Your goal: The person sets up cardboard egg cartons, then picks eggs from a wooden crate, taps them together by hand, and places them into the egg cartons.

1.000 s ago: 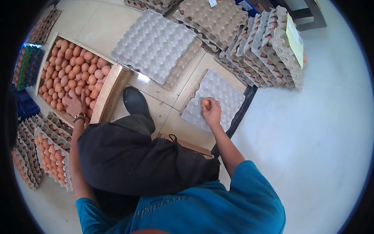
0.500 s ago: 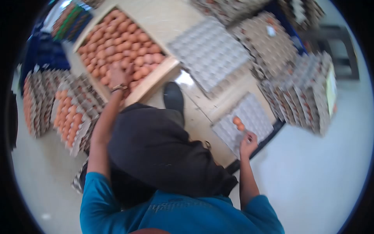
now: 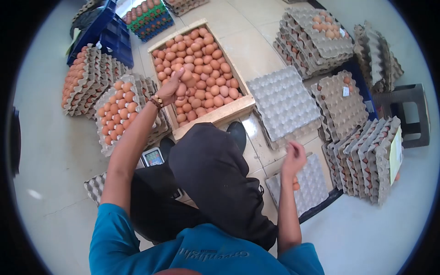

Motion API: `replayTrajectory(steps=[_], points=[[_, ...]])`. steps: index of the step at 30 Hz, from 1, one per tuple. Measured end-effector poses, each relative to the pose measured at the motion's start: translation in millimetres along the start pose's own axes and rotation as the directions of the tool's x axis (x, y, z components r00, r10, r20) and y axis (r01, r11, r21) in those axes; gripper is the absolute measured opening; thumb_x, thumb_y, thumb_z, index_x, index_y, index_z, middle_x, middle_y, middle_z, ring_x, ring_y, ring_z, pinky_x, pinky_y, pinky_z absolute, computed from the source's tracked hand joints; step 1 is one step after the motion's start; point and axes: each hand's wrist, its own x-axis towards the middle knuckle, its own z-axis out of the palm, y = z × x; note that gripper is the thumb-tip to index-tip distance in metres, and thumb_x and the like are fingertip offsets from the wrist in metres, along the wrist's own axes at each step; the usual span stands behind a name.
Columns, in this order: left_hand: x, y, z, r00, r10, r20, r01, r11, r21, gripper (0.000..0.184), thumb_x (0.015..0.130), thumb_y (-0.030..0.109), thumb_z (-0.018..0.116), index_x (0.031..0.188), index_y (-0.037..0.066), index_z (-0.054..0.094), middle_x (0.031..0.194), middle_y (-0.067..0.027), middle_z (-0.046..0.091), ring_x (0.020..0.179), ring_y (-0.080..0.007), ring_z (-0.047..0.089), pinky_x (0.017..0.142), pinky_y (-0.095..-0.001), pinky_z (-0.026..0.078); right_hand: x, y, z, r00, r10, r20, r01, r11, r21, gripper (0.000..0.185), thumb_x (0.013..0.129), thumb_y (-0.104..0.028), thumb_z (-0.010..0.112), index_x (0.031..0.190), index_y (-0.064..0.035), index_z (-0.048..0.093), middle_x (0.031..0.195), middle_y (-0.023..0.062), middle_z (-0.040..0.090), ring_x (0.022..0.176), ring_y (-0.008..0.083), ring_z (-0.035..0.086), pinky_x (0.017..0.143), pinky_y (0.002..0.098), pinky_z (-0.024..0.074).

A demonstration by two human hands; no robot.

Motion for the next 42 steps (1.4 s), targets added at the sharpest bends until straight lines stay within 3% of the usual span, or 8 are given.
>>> replayTrajectory(steps=[4,14,17,20,24,31,35,42], points=[[-64,65,18,0.939,-0.109,0.325,0.121,0.993,-0.017,0.056,0.098,0.061,0.038,0.124,0.012,0.049,0.093,-0.0088,0.06,0.062,-0.0117,0.058,0.037,-0.0186,0.038,15,-160,109,0.862,-0.157,0.482,0.007,0.954,0.298,0.016,0.091,-0.004,0.062,0.106,0.0027,0.065,0.097,0.0082,0.069,0.092,0.013,0.064,0.078,0.0255,0.0524],[-178,82,33,0.944,-0.056,0.326,0.016,0.992,0.124,0.061,0.1,0.062,0.027,0.117,0.008,0.051,0.085,-0.0052,0.059,0.063,-0.0081,0.055,0.034,-0.0141,0.034,-9,-301,183,0.225,-0.711,0.666,0.708,0.589,0.389,0.044,0.088,-0.017,0.058,0.13,-0.0045,0.052,0.119,0.0153,0.06,0.104,0.0278,0.061,0.087,0.0378,0.0484],[-182,73,30,0.962,-0.099,0.253,0.075,0.992,0.104,0.056,0.1,0.059,0.029,0.116,0.01,0.05,0.088,-0.0073,0.058,0.063,-0.01,0.054,0.033,-0.014,0.034,-9,-281,198,0.264,-0.774,0.575,0.649,0.584,0.488,0.039,0.091,-0.019,0.053,0.128,-0.0059,0.053,0.113,0.0161,0.06,0.094,0.0322,0.063,0.081,0.0409,0.0506],[-193,82,46,0.943,0.005,0.332,0.018,0.998,-0.064,0.047,0.101,0.054,0.032,0.115,0.012,0.05,0.093,-0.0096,0.056,0.062,-0.0108,0.053,0.033,-0.0147,0.034,6,-292,158,0.331,-0.366,0.87,-0.157,0.888,0.433,0.036,0.094,-0.017,0.051,0.126,-0.0025,0.053,0.114,0.0148,0.06,0.088,0.0267,0.066,0.075,0.0346,0.0535],[-181,73,38,0.931,0.079,0.358,-0.034,0.991,-0.13,0.031,0.099,0.03,0.048,0.127,0.015,0.046,0.11,-0.0136,0.056,0.061,-0.0084,0.049,0.033,-0.0136,0.034,35,-199,84,0.661,-0.125,0.74,-0.594,0.515,0.618,0.035,0.093,-0.008,0.05,0.126,0.0015,0.044,0.113,0.0203,0.057,0.091,0.0312,0.066,0.084,0.0368,0.0579],[-178,75,31,0.96,0.117,0.255,-0.091,0.989,-0.114,0.055,0.103,0.029,0.044,0.151,0.01,0.024,0.124,-0.0149,0.053,0.061,-0.0035,0.045,0.032,-0.0125,0.035,-22,39,-70,0.789,0.614,-0.016,-0.603,0.779,0.172,0.038,0.086,-0.019,0.071,0.11,0.0,0.049,0.097,0.0162,0.062,0.086,0.0243,0.066,0.075,0.0347,0.0564],[-163,67,22,0.978,0.092,0.185,-0.069,0.99,-0.127,0.042,0.103,0.028,0.044,0.134,0.001,0.04,0.104,-0.0102,0.057,0.059,-0.0037,0.044,0.034,-0.0125,0.034,-42,91,-126,0.84,0.241,-0.485,-0.439,0.827,-0.35,0.042,0.079,-0.019,0.076,0.108,-0.0036,0.051,0.087,0.0133,0.065,0.079,0.0258,0.065,0.07,0.0378,0.0516],[-160,65,33,0.982,0.184,0.044,-0.178,0.978,-0.112,0.038,0.099,0.024,0.055,0.132,0.008,0.045,0.109,-0.0052,0.057,0.069,-0.0034,0.047,0.043,-0.0132,0.035,-44,108,-131,0.964,0.036,-0.262,-0.19,0.786,-0.589,0.032,0.078,-0.015,0.071,0.104,-0.0035,0.058,0.094,0.0172,0.065,0.094,0.0343,0.062,0.085,0.0423,0.049]])
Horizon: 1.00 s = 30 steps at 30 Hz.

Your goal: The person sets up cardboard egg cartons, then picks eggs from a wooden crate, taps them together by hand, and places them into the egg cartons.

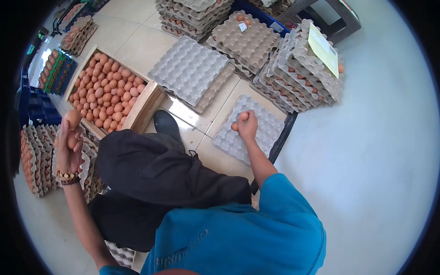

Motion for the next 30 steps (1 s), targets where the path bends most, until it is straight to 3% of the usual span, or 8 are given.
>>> replayTrajectory(steps=[6,10,14,17,21,25,28,30], points=[[-10,0,37,0.998,0.037,0.056,-0.046,0.985,0.169,0.055,0.093,0.02,0.063,0.142,0.01,0.041,0.096,-0.0007,0.058,0.065,-0.002,0.05,0.044,-0.0126,0.038,2,-13,30,0.982,-0.119,-0.145,0.138,0.982,0.132,0.016,0.083,-0.012,0.065,0.094,-0.001,0.068,0.1,0.0159,0.067,0.095,0.0322,0.063,0.089,0.04,0.049],[-8,-6,52,0.996,0.045,0.073,-0.064,0.959,0.275,0.051,0.085,0.018,0.073,0.129,0.008,0.049,0.097,-0.0023,0.06,0.068,-0.0022,0.054,0.043,-0.0133,0.038,-17,-201,-11,0.959,-0.207,0.196,0.052,0.803,0.594,0.02,0.087,-0.003,0.06,0.107,0.0006,0.065,0.103,0.0111,0.066,0.094,0.0151,0.063,0.081,0.0278,0.0514],[-8,-6,65,0.985,0.015,0.17,-0.073,0.937,0.341,0.043,0.079,0.009,0.077,0.115,0.005,0.054,0.106,-0.0091,0.065,0.062,-0.0032,0.057,0.045,-0.0153,0.042,-51,-349,-41,0.622,-0.586,0.519,-0.211,0.512,0.832,0.052,0.089,-0.006,0.063,0.137,-0.0038,0.044,0.129,0.0129,0.054,0.104,0.0169,0.06,0.083,0.029,0.0539],[-9,-15,73,0.958,0.117,0.263,-0.228,0.867,0.443,0.036,0.081,0.01,0.076,0.111,0.003,0.058,0.098,-0.0049,0.064,0.061,-0.0024,0.055,0.045,-0.0154,0.042,-64,-410,-37,0.421,-0.692,0.586,-0.433,0.414,0.801,0.057,0.091,-0.011,0.061,0.142,-0.0051,0.038,0.141,0.0151,0.042,0.111,0.0198,0.058,0.085,0.031,0.0549],[-5,-23,70,0.888,0.326,0.323,-0.457,0.701,0.547,0.033,0.084,0.011,0.071,0.115,0.003,0.063,0.094,-0.0008,0.064,0.062,-0.0009,0.054,0.047,-0.0154,0.042,-71,-420,-11,0.369,-0.698,0.614,-0.593,0.332,0.734,0.052,0.095,-0.016,0.055,0.142,-0.0055,0.036,0.127,0.0126,0.05,0.11,0.0194,0.059,0.086,0.0324,0.0554],[-3,-11,65,0.982,0.104,0.157,-0.159,0.907,0.39,0.033,0.093,0.016,0.062,0.123,0.002,0.061,0.096,-0.0011,0.064,0.071,-0.0027,0.057,0.058,-0.0167,0.047,-56,-398,7,0.279,-0.704,0.653,-0.896,0.054,0.441,0.049,0.098,-0.018,0.044,0.144,-0.0049,0.034,0.128,0.0132,0.052,0.104,0.0228,0.061,0.085,0.0328,0.0528],[13,-14,35,0.985,0.04,0.168,-0.049,0.998,0.047,0.037,0.099,0.03,0.053,0.115,-0.002,0.061,0.105,-0.0058,0.064,0.1,-0.0159,0.063,0.087,-0.0284,0.052,-39,-366,4,0.258,-0.707,0.658,-0.964,-0.144,0.223,0.052,0.101,-0.021,0.041,0.149,-0.0054,0.026,0.125,0.0222,0.053,0.101,0.0298,0.059,0.084,0.0338,0.0529],[9,-6,33,0.98,-0.018,0.199,0.035,0.996,-0.082,0.037,0.099,0.029,0.052,0.116,-0.003,0.057,0.11,-0.0101,0.061,0.106,-0.0219,0.061,0.095,-0.033,0.051,-32,-343,0,0.31,-0.616,0.725,-0.946,-0.125,0.298,0.054,0.101,-0.022,0.041,0.151,-0.0074,0.024,0.125,0.0241,0.052,0.097,0.0317,0.059,0.081,0.0329,0.0528]])
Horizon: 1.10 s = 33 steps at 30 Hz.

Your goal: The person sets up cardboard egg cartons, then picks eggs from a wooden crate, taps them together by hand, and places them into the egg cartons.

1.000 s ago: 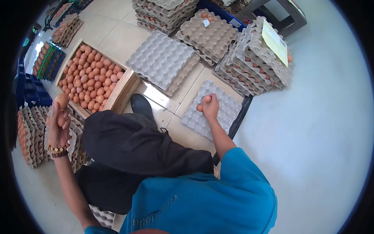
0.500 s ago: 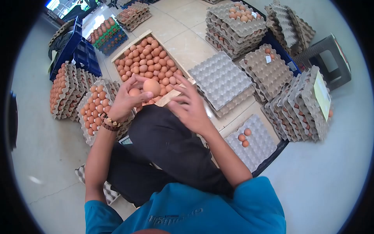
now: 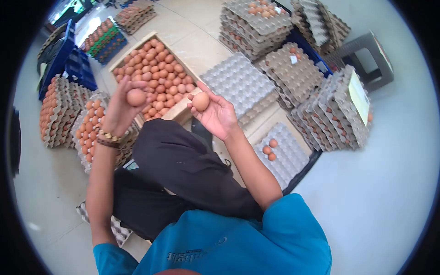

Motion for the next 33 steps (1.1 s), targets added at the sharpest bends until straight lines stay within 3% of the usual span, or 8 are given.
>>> replayTrajectory(steps=[6,9,12,14,18,27,29,33], points=[[-3,-3,-9,0.999,-0.006,0.045,0.016,0.97,-0.241,0.047,0.099,0.02,0.048,0.131,-0.012,0.037,0.128,-0.0246,0.047,0.125,-0.0354,0.048,0.11,-0.0403,0.041,-75,-41,-132,0.934,-0.099,-0.342,0.062,0.991,-0.117,0.027,0.101,-0.023,0.045,0.12,-0.0054,0.051,0.102,0.0168,0.06,0.081,0.0217,0.058,0.068,0.028,0.0502],[-2,-3,0,0.999,-0.022,0.035,0.028,0.984,-0.173,0.053,0.099,0.017,0.047,0.139,-0.013,0.028,0.136,-0.0281,0.041,0.131,-0.0373,0.043,0.114,-0.0385,0.038,-135,-52,-171,0.658,-0.246,-0.712,0.091,0.964,-0.249,0.018,0.1,-0.021,0.046,0.103,-0.0058,0.054,0.091,0.0127,0.059,0.075,0.0166,0.053,0.063,0.0277,0.0474],[-1,-7,6,0.995,-0.063,0.073,0.071,0.992,-0.102,0.057,0.1,0.018,0.048,0.144,-0.01,0.025,0.142,-0.0266,0.038,0.133,-0.0327,0.042,0.114,-0.0347,0.036,-210,-65,-281,0.563,-0.467,-0.683,0.109,0.86,-0.499,0.019,0.095,-0.018,0.049,0.106,-0.0032,0.056,0.093,0.015,0.061,0.079,0.0201,0.057,0.069,0.0321,0.049],[-2,-7,9,0.994,-0.064,0.091,0.065,0.998,-0.004,0.057,0.1,0.02,0.049,0.144,-0.008,0.026,0.142,-0.0246,0.04,0.132,-0.0295,0.045,0.114,-0.0342,0.037,-246,-72,-344,0.143,-0.759,-0.635,-0.113,0.625,-0.773,0.027,0.089,-0.017,0.051,0.109,0.0007,0.055,0.095,0.0179,0.064,0.085,0.028,0.061,0.079,0.0386,0.0498],[-3,-13,12,0.993,-0.074,0.09,0.071,0.997,0.034,0.055,0.1,0.024,0.052,0.142,-0.006,0.034,0.139,-0.0214,0.047,0.126,-0.0258,0.052,0.111,-0.0343,0.04,-253,-63,-289,-0.011,-0.986,-0.168,-0.653,0.134,-0.746,0.038,0.082,-0.017,0.061,0.113,0.0015,0.052,0.096,0.0215,0.065,0.09,0.0371,0.063,0.085,0.0426,0.0483],[-4,-12,31,0.973,-0.12,0.195,0.168,0.954,-0.248,0.071,0.101,0.05,0.038,0.136,-0.011,0.039,0.13,-0.0274,0.052,0.117,-0.0329,0.059,0.1,-0.0378,0.051,-201,-75,-304,0.179,-0.949,0.259,-0.743,-0.303,-0.596,0.037,0.079,-0.019,0.069,0.111,-0.0011,0.064,0.097,0.0158,0.066,0.087,0.0334,0.065,0.082,0.0404,0.0519],[-2,-14,30,0.968,-0.125,0.219,0.178,0.954,-0.24,0.073,0.101,0.051,0.037,0.136,-0.012,0.037,0.13,-0.0282,0.052,0.118,-0.0335,0.058,0.101,-0.0386,0.05,-146,-68,-219,0.211,-0.977,-0.019,-0.414,-0.072,-0.907,0.032,0.082,-0.012,0.066,0.111,0.0007,0.063,0.101,0.0145,0.067,0.09,0.0264,0.066,0.084,0.0362,0.0518],[-1,-16,30,0.962,-0.159,0.223,0.198,0.967,-0.161,0.076,0.1,0.054,0.035,0.137,-0.013,0.035,0.134,-0.0278,0.049,0.121,-0.0339,0.056,0.101,-0.0382,0.05,-55,-24,-39,0.76,-0.641,0.108,0.236,0.117,-0.965,0.028,0.091,-0.004,0.058,0.119,-0.0008,0.058,0.105,0.0117,0.067,0.095,0.0165,0.064,0.083,0.0281,0.0516]])
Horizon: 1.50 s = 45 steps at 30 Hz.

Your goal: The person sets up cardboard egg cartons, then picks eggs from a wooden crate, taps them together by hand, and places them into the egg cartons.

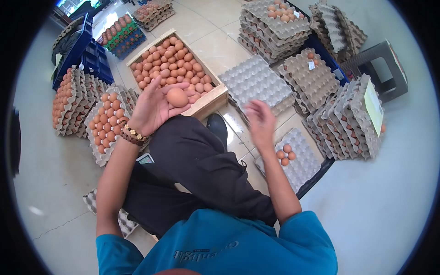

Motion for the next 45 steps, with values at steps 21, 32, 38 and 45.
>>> replayTrajectory(steps=[21,32,38,45], points=[[-18,41,-39,0.97,0.142,-0.198,-0.164,0.981,-0.1,0.074,0.099,0.051,0.036,0.144,-0.008,0.031,0.149,-0.0253,0.036,0.137,-0.0314,0.039,0.117,-0.0387,0.029,-22,158,-139,0.517,0.729,-0.448,-0.585,0.684,0.436,0.026,0.093,-0.013,0.051,0.116,-0.0019,0.058,0.086,0.0084,0.058,0.075,0.018,0.055,0.061,0.0299,0.0489],[-11,40,-34,0.99,0.11,-0.084,-0.116,0.991,-0.067,0.073,0.1,0.05,0.035,0.144,-0.008,0.03,0.149,-0.0244,0.036,0.138,-0.0313,0.038,0.117,-0.0399,0.029,-79,197,-208,0.797,-0.045,-0.603,-0.485,0.547,-0.682,0.034,0.078,-0.011,0.067,0.11,-0.0037,0.063,0.095,0.0162,0.069,0.083,0.0239,0.066,0.078,0.0361,0.0521],[-24,54,-43,0.948,0.247,-0.199,-0.27,0.958,-0.095,0.072,0.099,0.048,0.042,0.142,-0.008,0.033,0.146,-0.0235,0.04,0.135,-0.0333,0.041,0.114,-0.0424,0.033,-36,225,-178,0.733,0.037,-0.68,-0.471,0.749,-0.467,0.021,0.084,-0.013,0.064,0.101,-0.0026,0.068,0.101,0.0145,0.068,0.086,0.0221,0.064,0.079,0.0357,0.0513],[-28,67,-48,0.832,0.377,-0.406,-0.4,0.916,0.031,0.07,0.097,0.051,0.04,0.133,-0.008,0.043,0.134,-0.0235,0.051,0.123,-0.0302,0.054,0.106,-0.0394,0.044,70,90,86,0.998,-0.052,0.035,0.058,0.979,-0.195,0.03,0.084,-0.006,0.06,0.115,-0.0024,0.06,0.105,0.0105,0.062,0.094,0.018,0.061,0.078,0.0301,0.0516]])
